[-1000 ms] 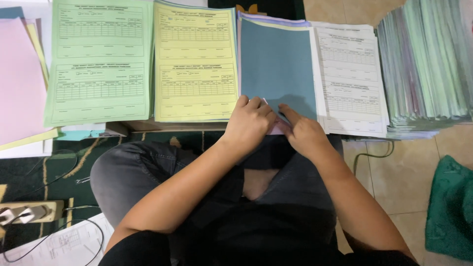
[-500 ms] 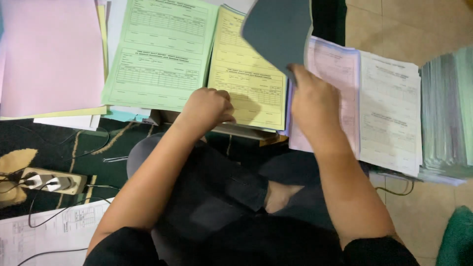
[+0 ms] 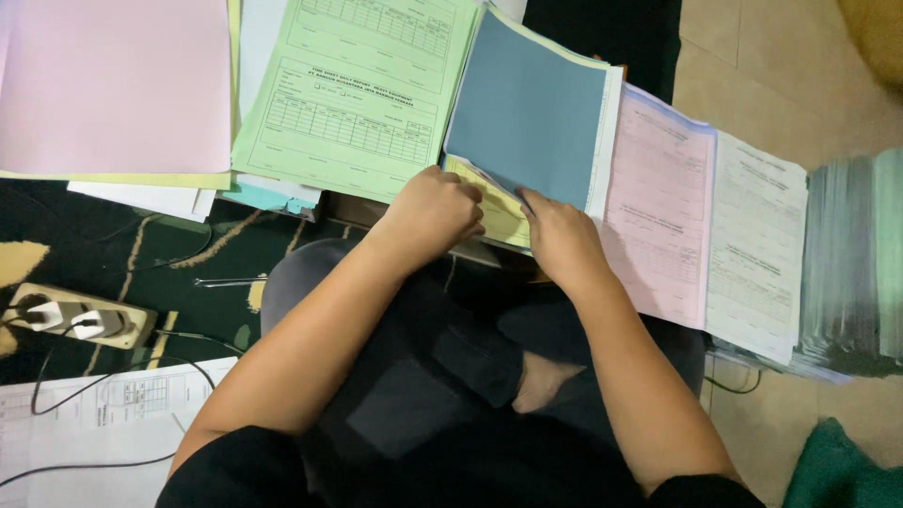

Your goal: Sorting and organizing large stacks of colored papers into specific piles while sitting on the floor.

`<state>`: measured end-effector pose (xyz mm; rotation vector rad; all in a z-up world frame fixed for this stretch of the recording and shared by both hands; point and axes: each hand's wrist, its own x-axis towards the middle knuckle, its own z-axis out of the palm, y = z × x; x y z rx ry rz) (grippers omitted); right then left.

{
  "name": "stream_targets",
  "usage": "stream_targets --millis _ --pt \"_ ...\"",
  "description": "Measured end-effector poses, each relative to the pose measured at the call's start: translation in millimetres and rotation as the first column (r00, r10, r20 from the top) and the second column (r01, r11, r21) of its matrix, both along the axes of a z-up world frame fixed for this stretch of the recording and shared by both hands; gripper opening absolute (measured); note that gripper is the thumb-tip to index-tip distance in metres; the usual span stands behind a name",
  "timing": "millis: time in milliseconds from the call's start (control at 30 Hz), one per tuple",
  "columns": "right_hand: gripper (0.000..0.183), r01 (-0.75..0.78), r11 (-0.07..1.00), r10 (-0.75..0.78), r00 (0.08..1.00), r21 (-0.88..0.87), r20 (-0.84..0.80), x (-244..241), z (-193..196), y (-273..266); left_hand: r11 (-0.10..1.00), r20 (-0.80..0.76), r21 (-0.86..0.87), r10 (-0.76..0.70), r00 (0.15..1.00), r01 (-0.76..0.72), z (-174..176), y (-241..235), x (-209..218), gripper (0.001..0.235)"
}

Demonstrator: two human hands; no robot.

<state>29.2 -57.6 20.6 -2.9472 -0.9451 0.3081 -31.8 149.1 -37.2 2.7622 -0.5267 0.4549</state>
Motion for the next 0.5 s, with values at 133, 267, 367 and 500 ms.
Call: stream_targets --millis 133,267,367,500 --pt "0.037 0.004 1.0 -0.004 1.0 0.024 -0.002 -5 0 0 0.999 0.065 0.04 -0.007 0.998 0.004 -14 -9 -1 0.037" --pt "0.033 0.0 0.997 -0.001 1.0 0.081 0.019 -2 -1 -5 0.994 0.155 0.106 0.025 0.988 -0.041 -14 -18 -2 0.003" --pt "0.033 0.027 0.995 -0.029 0.999 0.095 0.025 -2 14 -8 0.992 0.103 0.117 0.022 0.994 -0.034 -2 -19 -7 0.008" --pt "0.034 0.043 0.993 -0.051 0.997 0.113 0.065 -16 49 5 1.0 0.037 0.019 0.002 0.999 -0.003 2 -15 -13 0.008"
